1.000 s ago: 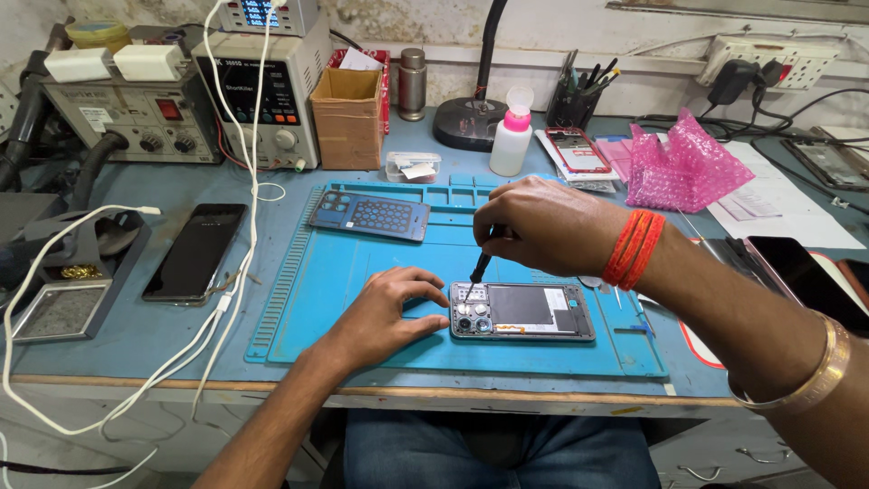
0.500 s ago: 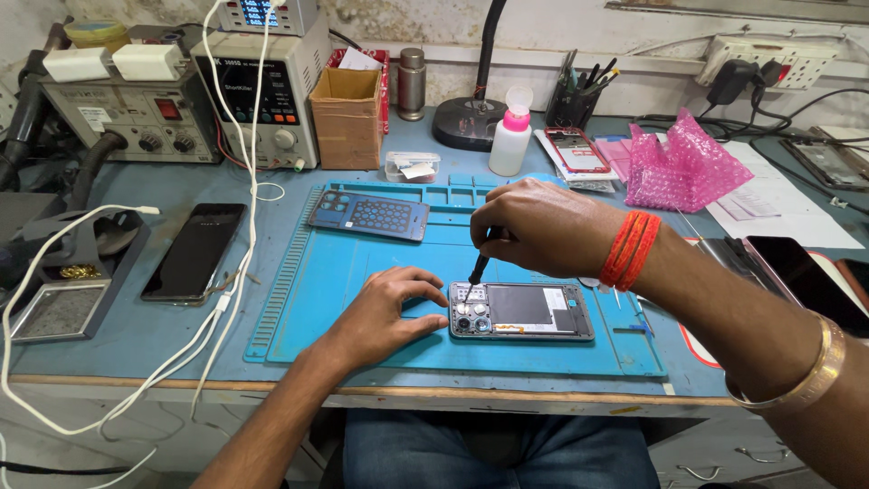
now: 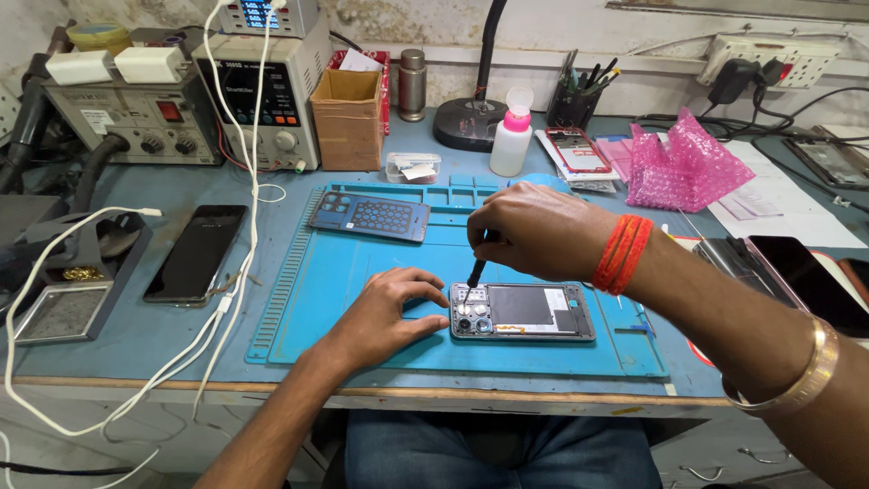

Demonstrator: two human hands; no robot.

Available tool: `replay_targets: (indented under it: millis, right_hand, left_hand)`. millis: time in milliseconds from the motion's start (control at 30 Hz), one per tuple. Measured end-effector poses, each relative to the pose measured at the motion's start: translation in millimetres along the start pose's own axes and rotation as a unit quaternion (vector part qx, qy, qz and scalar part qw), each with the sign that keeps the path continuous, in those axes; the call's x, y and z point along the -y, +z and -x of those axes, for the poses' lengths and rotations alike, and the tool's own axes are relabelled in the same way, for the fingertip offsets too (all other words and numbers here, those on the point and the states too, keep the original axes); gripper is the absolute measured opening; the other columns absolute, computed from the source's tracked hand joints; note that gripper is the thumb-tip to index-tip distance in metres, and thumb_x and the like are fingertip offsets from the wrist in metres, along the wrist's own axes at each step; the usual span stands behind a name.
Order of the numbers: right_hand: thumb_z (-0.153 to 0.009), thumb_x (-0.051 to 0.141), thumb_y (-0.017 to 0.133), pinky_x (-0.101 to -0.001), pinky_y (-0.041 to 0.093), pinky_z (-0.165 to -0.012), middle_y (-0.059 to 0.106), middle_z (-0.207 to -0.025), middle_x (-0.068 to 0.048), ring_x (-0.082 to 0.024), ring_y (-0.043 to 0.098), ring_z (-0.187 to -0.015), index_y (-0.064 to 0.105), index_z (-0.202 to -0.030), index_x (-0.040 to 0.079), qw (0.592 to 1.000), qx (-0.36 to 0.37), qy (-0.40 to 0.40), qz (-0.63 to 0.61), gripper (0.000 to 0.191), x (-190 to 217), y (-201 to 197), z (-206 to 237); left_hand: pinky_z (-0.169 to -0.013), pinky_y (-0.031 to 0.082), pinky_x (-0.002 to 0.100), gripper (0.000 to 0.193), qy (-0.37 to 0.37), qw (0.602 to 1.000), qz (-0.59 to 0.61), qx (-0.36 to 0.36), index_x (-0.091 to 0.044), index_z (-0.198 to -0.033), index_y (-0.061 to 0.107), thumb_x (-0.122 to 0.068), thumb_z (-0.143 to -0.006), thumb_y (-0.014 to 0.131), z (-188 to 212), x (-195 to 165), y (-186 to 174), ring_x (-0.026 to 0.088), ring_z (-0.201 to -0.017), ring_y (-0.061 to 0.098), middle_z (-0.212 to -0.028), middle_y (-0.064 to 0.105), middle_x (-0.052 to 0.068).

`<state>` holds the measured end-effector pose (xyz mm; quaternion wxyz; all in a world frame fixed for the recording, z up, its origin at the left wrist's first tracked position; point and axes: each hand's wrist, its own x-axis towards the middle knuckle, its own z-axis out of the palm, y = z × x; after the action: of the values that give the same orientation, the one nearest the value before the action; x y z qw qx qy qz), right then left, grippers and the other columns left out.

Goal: The person holds a smartphone and pries along its back edge with a thin blade, then removes the back cover and sets it aside. They use a screwdriver to unscrew and work on the exposed internal components of the phone on a blue repair mat.

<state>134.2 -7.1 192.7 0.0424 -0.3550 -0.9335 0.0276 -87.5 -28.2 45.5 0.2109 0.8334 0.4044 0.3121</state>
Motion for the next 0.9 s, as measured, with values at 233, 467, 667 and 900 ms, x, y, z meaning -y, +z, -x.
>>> replay_targets:
  millis: [233, 467, 667, 900]
  right_hand:
    - [-0.097, 0.035, 0.069, -0.0457, 0.055, -0.076, 0.073, -0.078, -0.017, -0.035, 0.07, -0.077, 0.077, -0.086, 0.007, 0.989, 0.076, 0.096, 0.078, 0.031, 2, 3, -2]
    - [-0.08, 0.016, 0.074, -0.0459, 0.054, -0.077, 0.074, -0.088, -0.015, -0.033, 0.071, -0.089, 0.08, -0.085, 0.009, 0.985, -0.021, -0.17, -0.001, 0.01, -12, 16, -16]
    - [-0.102, 0.04, 0.065, -0.0461, 0.057, -0.086, 0.077, -0.098, -0.016, -0.034, 0.074, -0.096, 0.076, -0.097, 0.007, 0.97, 0.141, 0.148, 0.134, 0.035, -1, 16, -15]
    - [-0.088, 0.036, 0.076, -0.0486, 0.057, -0.076, 0.075, -0.087, -0.013, -0.036, 0.072, -0.085, 0.072, -0.103, 0.007, 0.99, 0.069, 0.09, 0.081, 0.033, -1, 11, -12]
  left_hand:
    - [-0.105, 0.044, 0.043, 0.023, 0.015, 1.0, -0.002, -0.006, -0.011, -0.094, 0.079, -0.03, -0.082, 0.078, 0, 2, 1, 0.026, -0.112, 0.067, -0.117, 0.074, 0.006]
    - [-0.105, 0.043, 0.044, 0.024, 0.035, 0.999, -0.015, -0.016, -0.01, -0.096, 0.079, -0.03, -0.082, 0.079, 0, 3, 2, 0.027, -0.113, 0.065, -0.117, 0.073, 0.007]
    - [-0.106, 0.043, 0.042, 0.022, 0.003, 1.0, -0.007, -0.002, -0.013, -0.095, 0.079, -0.031, -0.083, 0.078, 0, 2, 1, 0.025, -0.113, 0.067, -0.118, 0.073, 0.005]
    - [-0.102, 0.046, 0.043, 0.023, 0.023, 1.0, -0.007, -0.014, -0.011, -0.095, 0.079, -0.03, -0.082, 0.079, 1, 3, 2, 0.027, -0.112, 0.067, -0.117, 0.073, 0.007]
